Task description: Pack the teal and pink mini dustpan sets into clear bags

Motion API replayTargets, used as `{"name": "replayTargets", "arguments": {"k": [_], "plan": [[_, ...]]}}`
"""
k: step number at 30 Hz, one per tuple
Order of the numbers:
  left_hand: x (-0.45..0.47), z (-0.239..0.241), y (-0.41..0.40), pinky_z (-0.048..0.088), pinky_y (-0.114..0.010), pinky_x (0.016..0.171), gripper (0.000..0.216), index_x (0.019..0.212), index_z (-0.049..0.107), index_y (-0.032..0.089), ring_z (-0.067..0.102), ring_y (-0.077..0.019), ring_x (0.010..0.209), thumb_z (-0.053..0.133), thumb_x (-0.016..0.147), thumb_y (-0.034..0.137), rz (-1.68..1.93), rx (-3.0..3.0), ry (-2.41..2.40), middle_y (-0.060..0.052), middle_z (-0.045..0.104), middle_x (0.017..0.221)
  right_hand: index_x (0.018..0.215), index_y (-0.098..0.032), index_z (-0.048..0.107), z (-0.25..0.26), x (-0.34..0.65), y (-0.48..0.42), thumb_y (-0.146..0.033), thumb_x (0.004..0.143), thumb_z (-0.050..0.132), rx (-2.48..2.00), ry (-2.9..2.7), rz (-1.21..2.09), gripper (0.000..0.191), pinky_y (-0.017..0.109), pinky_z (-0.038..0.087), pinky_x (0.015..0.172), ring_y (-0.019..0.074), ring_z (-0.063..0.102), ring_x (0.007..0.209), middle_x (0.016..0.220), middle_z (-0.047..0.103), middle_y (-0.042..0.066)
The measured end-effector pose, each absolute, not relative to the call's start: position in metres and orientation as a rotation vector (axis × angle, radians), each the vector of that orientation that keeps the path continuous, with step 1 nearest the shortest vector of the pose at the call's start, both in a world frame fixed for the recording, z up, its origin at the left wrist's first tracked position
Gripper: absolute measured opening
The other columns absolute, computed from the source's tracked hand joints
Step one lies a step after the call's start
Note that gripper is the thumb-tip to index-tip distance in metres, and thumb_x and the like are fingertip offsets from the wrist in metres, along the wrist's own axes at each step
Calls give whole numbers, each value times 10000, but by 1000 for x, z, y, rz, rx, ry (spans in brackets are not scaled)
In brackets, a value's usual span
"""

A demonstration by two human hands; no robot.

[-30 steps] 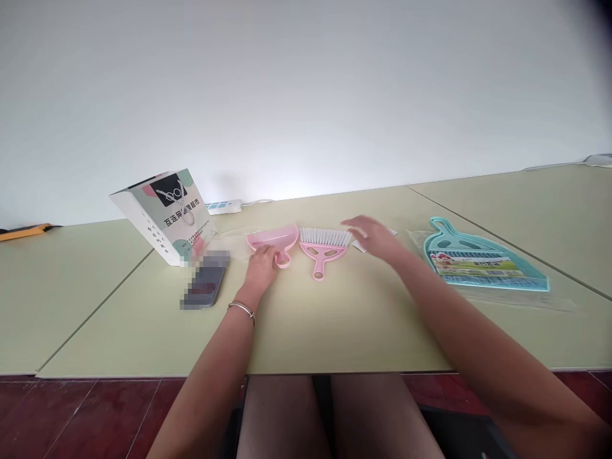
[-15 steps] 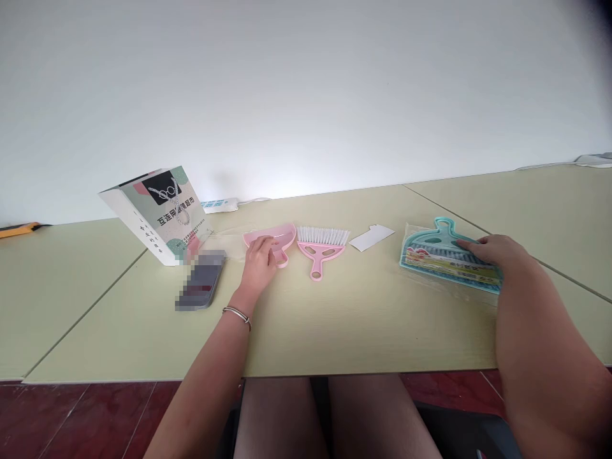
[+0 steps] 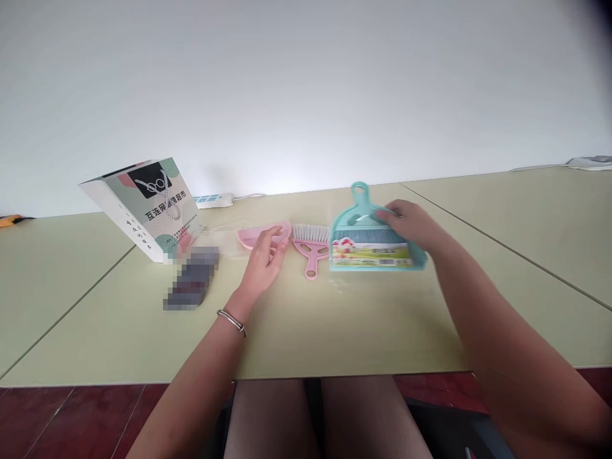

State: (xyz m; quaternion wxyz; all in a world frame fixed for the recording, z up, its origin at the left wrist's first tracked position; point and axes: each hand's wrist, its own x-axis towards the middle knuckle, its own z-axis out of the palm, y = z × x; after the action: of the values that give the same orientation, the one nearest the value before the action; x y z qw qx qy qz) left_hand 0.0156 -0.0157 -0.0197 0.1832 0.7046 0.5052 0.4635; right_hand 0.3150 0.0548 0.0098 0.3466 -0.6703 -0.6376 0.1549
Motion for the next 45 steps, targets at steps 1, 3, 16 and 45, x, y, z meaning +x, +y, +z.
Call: {"name": "replayTargets", "arguments": {"k": [1,3,16,45], "plan": [[17,-19,-16,520,-322,682,457,1303,413,208,629,-150,736,414,902,427,1238,1836,1380,-110,580,1150,745,-197,561,13,296,55,-358,793,565,-1664,-1711,425,169,334,403,666,193,547,752,823,641,62],[19,-18,-17,526,-302,617,585,1411,262,254,637,-136,671,403,895,492,1154,1596,1273,-92,600,1116,735,-199,565,16,261,56,-373,778,586,-1520,-1828,512,180,321,409,647,202,561,760,819,647,56],[4,-24,-4,509,-296,784,161,1008,474,247,607,-144,925,498,867,320,1791,1220,1404,-22,584,1050,832,-239,488,-10,215,7,-473,814,548,-1109,-1554,411,242,380,465,759,207,550,850,901,564,57],[-51,-17,9,393,-474,1028,782,1247,362,130,311,-331,1355,779,602,277,1933,834,1960,-259,257,1451,857,-292,419,-31,238,37,-354,551,725,-949,-744,1001,438,244,390,541,120,476,596,601,392,-91]]}}
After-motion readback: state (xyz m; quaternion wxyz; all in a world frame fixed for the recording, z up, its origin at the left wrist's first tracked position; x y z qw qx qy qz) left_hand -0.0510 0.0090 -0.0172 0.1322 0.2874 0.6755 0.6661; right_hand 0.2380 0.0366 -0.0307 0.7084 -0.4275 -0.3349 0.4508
